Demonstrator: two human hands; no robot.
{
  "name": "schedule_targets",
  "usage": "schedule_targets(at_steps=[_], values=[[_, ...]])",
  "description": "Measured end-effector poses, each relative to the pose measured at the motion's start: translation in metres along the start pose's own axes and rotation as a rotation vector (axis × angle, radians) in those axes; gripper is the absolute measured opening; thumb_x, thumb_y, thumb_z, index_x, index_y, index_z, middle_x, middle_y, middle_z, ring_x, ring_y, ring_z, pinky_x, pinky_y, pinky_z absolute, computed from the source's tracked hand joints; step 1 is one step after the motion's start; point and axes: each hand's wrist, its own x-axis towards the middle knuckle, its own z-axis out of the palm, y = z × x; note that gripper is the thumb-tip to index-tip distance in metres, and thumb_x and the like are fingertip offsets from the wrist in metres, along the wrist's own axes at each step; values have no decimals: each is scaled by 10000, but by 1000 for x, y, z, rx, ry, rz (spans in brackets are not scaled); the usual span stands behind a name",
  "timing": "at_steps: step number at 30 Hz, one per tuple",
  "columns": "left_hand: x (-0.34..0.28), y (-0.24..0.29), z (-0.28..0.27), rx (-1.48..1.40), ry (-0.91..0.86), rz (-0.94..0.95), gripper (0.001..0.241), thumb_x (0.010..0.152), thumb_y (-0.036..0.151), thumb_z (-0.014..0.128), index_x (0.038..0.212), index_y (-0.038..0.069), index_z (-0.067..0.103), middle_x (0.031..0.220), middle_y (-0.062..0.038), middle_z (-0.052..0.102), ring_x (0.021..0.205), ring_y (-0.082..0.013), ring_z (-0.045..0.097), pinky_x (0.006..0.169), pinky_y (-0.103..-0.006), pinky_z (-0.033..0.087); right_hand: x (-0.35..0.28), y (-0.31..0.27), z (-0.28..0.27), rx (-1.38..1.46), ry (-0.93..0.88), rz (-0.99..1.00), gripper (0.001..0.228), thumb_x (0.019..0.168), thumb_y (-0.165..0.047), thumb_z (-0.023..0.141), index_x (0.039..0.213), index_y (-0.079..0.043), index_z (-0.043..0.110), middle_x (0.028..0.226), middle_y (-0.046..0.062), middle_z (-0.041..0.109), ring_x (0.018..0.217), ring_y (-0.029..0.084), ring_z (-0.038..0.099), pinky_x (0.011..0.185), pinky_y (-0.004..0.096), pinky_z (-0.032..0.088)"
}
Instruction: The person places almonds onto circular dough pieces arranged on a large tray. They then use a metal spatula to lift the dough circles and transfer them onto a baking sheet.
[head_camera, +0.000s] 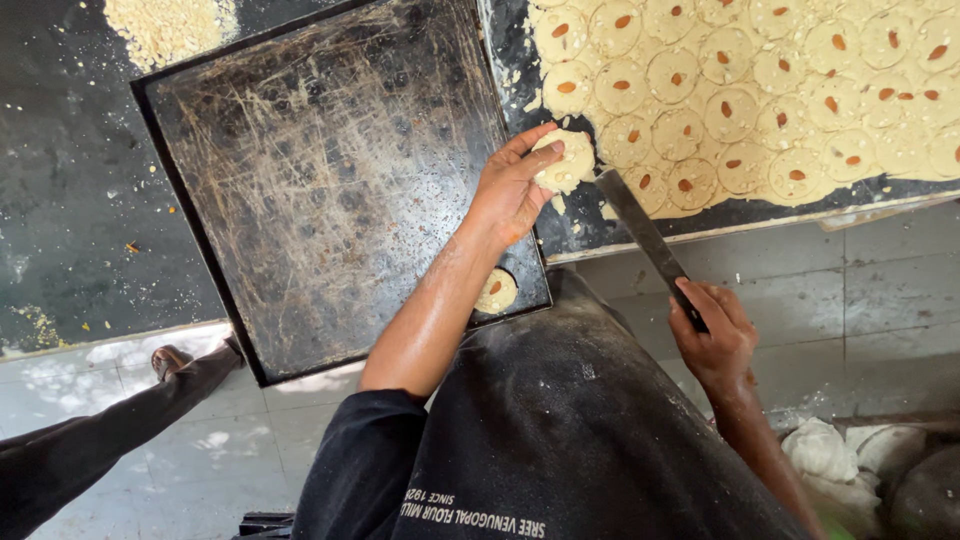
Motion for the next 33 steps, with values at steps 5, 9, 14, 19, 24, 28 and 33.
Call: schedule_targets(at_steps=[5, 9, 14, 19, 24, 28, 33], values=[[0, 8, -18, 101, 104, -3, 339, 949, 46, 618, 1272, -45, 575, 1112, -181, 737, 980, -245, 757, 859, -382, 650, 3, 1, 3, -14, 3, 8, 292, 901, -1, 799, 1187, -6, 739, 1091, 164, 720, 889, 241, 708, 739, 336, 577], [-27, 22, -62, 676, 122, 290, 205, 1008, 52, 664, 1180, -48, 712, 1023, -124, 743, 872, -158, 662, 780, -287, 560, 2, 0, 4, 15, -21, -25, 306, 912, 4, 792, 1210, -7, 722, 1092, 149, 722, 949, 272, 692, 812, 367, 571], [-68, 27, -88, 1135, 73, 434, 143, 945, 74, 701, 1054, -5, 747, 1002, -84, 764, 899, -123, 701, 819, -263, 563, 4, -12, 9, -12, -69, 41, 319, 911, -39, 797, 1222, -26, 731, 1080, 151, 715, 945, 280, 684, 818, 378, 562], [-93, 23, -70, 1498, 79, 605, 481, 826, 118, 818, 1261, 17, 638, 1232, -164, 662, 1135, -314, 619, 994, -399, 495, 13, -29, 13, -57, -173, 140, 338, 900, -77, 791, 1233, -49, 736, 981, 150, 697, 871, 296, 671, 765, 396, 540], [-108, 28, -65, 1706, -35, 604, 723, 732, 88, 875, 1373, 15, 548, 1452, -181, 508, 1329, -392, 480, 1124, -455, 406, 31, -39, 28, -20, -229, 228, 388, 912, -132, 762, 1289, -74, 693, 1017, 153, 706, 826, 282, 709, 699, 389, 558], [-110, 26, -65, 1733, -45, 673, 689, 758, 42, 855, 1379, 19, 557, 1437, -160, 530, 1331, -379, 496, 1137, -451, 422, 35, -48, 38, -46, -239, 165, 397, 919, -138, 770, 1306, -92, 693, 1021, 174, 693, 854, 339, 690, 746, 433, 548], [-107, 31, -68, 1764, -118, 687, 708, 753, 73, 836, 1406, 19, 568, 1392, -153, 544, 1292, -369, 508, 1112, -451, 432, 37, -60, 45, -13, -255, 210, 409, 915, -150, 765, 1312, -99, 680, 1009, 182, 683, 835, 339, 689, 727, 427, 544]])
